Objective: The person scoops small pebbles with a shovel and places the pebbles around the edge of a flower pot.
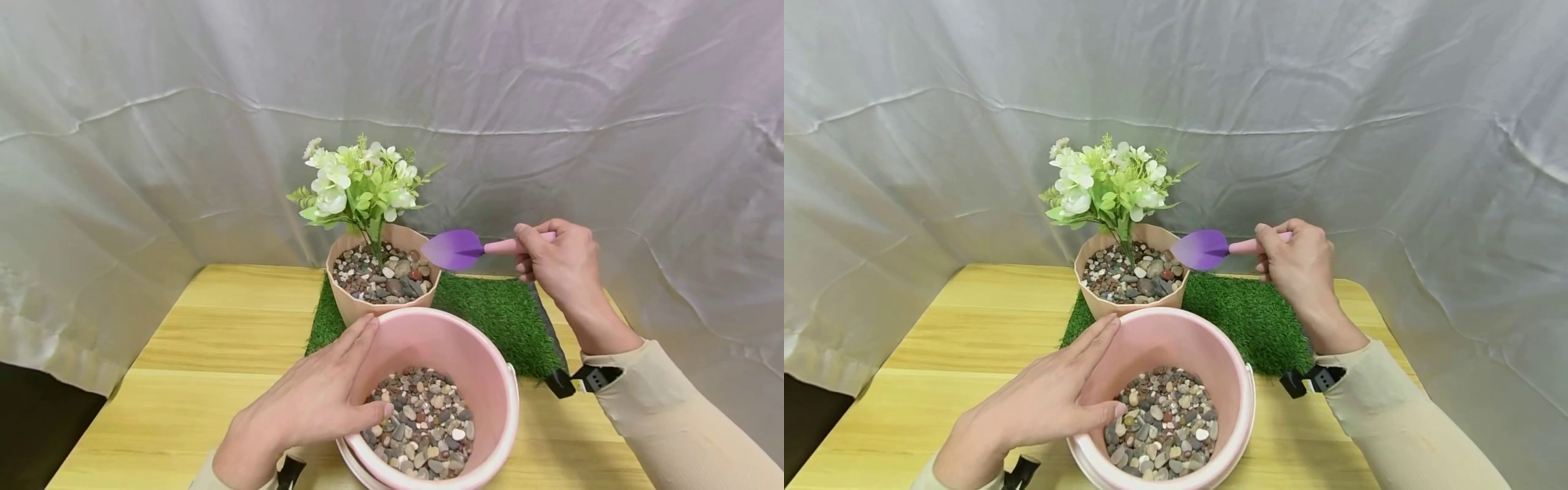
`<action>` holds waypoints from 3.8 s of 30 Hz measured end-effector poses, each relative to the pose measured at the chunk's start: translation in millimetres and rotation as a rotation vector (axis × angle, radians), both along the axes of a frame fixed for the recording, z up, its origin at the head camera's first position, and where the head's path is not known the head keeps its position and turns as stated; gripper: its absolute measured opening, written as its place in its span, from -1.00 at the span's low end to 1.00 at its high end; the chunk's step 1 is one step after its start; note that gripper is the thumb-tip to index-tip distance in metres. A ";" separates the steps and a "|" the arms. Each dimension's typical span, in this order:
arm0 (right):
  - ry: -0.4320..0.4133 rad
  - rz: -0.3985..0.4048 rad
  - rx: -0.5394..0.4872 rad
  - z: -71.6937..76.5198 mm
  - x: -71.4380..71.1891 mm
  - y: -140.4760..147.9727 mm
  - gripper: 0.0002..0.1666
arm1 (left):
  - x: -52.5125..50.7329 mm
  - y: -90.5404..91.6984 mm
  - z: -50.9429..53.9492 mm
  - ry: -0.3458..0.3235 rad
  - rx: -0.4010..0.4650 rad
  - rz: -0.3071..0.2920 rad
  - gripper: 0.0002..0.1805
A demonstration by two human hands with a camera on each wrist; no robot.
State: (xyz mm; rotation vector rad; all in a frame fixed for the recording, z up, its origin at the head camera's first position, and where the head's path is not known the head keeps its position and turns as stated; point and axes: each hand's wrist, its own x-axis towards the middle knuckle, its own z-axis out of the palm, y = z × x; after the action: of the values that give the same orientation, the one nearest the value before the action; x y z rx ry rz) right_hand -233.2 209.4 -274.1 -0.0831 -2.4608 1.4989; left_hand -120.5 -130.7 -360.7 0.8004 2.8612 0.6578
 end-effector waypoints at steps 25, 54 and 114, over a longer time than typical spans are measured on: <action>0.071 -0.053 0.006 11.3 26.0 -10.6 -0.59 | 1.8 0.5 0.2 0.016 -0.001 0.012 0.14; 0.422 0.436 0.742 -32.8 83.3 -42.4 -0.84 | 2.7 1.8 0.0 0.020 -0.003 0.020 0.16; 0.434 0.686 0.784 -41.5 76.3 -41.3 -0.81 | 2.7 0.8 -0.4 0.017 -0.004 0.026 0.17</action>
State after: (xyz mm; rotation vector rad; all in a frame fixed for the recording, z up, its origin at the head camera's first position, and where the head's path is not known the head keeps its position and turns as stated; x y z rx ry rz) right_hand -156.9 168.0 -315.6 1.1789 -2.5906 0.4917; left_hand -117.8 -129.9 -361.1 0.7733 2.8916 0.6514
